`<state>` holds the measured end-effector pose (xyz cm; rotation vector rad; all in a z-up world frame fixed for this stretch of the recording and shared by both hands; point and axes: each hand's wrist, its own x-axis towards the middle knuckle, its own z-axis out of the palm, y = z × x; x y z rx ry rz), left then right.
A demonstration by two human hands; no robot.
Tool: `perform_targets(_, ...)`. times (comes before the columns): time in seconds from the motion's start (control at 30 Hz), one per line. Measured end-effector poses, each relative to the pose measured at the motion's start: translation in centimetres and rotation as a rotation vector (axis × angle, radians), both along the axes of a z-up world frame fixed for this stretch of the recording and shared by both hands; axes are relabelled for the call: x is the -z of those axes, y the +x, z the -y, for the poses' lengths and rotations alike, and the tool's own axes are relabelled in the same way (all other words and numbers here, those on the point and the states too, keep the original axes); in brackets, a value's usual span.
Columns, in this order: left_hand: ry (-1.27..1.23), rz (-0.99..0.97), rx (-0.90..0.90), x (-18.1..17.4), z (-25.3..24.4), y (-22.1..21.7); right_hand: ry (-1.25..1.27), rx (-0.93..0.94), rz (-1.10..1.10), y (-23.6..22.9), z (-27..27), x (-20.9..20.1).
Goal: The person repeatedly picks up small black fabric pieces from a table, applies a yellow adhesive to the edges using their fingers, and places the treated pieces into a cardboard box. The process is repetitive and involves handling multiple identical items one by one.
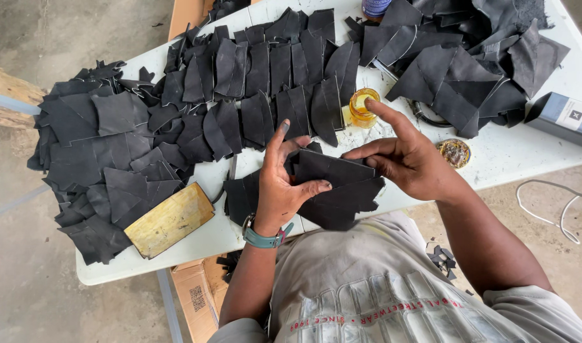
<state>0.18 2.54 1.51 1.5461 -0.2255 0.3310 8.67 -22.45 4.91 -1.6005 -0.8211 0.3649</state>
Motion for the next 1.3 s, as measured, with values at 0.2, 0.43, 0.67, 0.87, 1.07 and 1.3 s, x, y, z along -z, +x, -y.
perform_targets(0.2,0.025,-0.061,0.015,0.8,-0.4,-0.3,0.060,0.026,-0.063,0.2,-0.3,1.3)
perform_targets(0.43,-0.013,-0.012,-0.078,0.9,0.5,0.0,0.174,0.079,-0.073,0.0,-0.8,2.8)
perform_targets(0.67,0.000,-0.052,-0.068,1.4,-0.1,0.0,0.124,0.026,-0.031,0.2,-0.6,1.9)
perform_targets(0.87,-0.066,-0.087,-0.234,1.7,0.6,-0.5,0.181,0.049,-0.161,0.4,-0.9,2.1)
perform_targets(1.07,0.067,-0.029,-0.393,1.6,1.3,-0.9,0.150,0.192,-0.200,-0.2,-2.3,3.3)
perform_targets(1.3,-0.086,-0.122,-0.227,2.7,-0.9,-1.1,-0.004,0.301,-0.037,0.1,-2.2,4.1)
